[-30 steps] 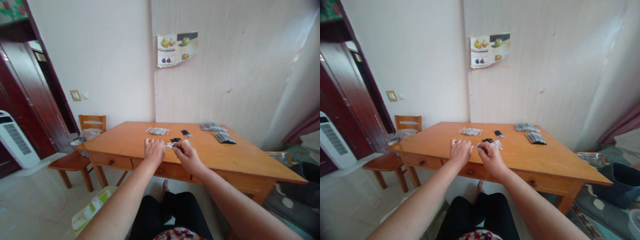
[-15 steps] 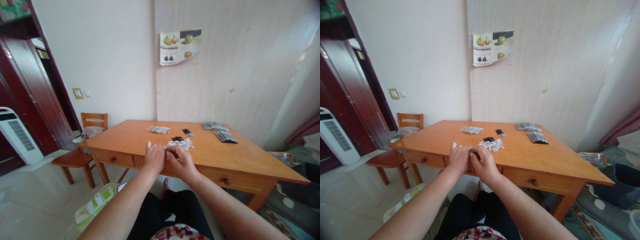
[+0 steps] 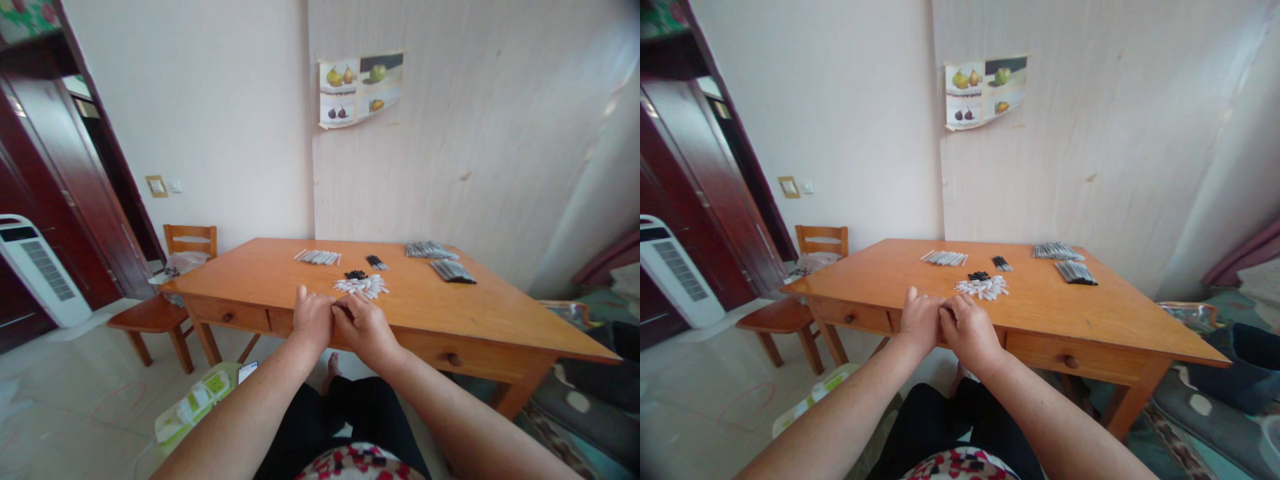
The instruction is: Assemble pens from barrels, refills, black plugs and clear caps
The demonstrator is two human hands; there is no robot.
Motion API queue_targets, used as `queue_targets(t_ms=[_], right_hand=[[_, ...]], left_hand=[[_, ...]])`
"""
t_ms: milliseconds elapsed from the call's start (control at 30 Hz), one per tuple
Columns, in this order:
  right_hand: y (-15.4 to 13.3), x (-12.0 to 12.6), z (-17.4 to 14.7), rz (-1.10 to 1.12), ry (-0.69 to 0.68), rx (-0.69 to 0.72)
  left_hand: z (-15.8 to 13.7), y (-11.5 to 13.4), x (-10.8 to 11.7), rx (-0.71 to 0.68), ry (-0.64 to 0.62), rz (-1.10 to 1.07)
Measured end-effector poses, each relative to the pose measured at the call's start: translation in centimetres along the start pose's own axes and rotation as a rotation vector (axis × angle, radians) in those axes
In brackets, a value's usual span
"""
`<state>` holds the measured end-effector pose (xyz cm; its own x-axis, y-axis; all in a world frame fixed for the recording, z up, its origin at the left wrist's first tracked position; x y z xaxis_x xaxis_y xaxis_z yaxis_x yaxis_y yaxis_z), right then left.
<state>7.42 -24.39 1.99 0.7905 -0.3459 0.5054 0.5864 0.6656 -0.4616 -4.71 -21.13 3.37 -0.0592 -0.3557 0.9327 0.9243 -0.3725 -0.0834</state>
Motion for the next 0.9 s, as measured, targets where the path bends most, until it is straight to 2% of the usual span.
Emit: queue_targets(t_ms=[167, 267, 367, 467, 533, 600, 700, 900], right_hand=[[-0.5, 0.5, 0.2, -0.094, -0.060, 0.024], [-0.4, 0.8, 0.5, -0.037, -0.037, 0.007], [-0.1, 0.9, 0.6, 0.232, 0.006, -0.181], [-0.1, 1.1, 0.6, 0.699, -0.045, -0.433], [-0.3, 1.3, 0.5, 0.969, -0.084, -0.534], [-0.6, 1.5, 0.5, 1.139, -0.102, -0.588], [-0.7, 1.6, 0.5, 1.257, -0.105, -0.632], [-0.3, 1.2, 0.2, 1.303, -0.093, -0.651]], left_hand=[[-0.1, 0.2, -0.1, -0.019, 0.003, 0.017], [-0.2, 0.1, -0.2, -0.019, 0.002, 0.010], [-0.3, -0.1, 0.0, -0.018, 0.060, -0.016], [-0.4, -0.3, 0.2, -0.002, 0.129, -0.031], [-0.4, -0.4, 0.4, 0.007, 0.148, -0.041], [-0.4, -0.5, 0.7, 0.005, 0.163, -0.055], [-0.5, -0.6, 1.0, 0.000, 0.192, -0.059], [-0.6, -0.7, 1.1, -0.055, 0.287, -0.008]])
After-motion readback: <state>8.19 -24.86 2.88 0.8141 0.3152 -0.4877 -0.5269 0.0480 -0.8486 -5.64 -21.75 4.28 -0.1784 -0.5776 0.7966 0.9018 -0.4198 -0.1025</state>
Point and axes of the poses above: each hand's wrist, its own z-axis towards the middle knuckle, its own x-axis out of the back of the hand, y = z × x, the point moved 1 cm from there along z, towards the middle knuckle, and after that the axes turned 2 degrees about -y, right-handed, at the moved point
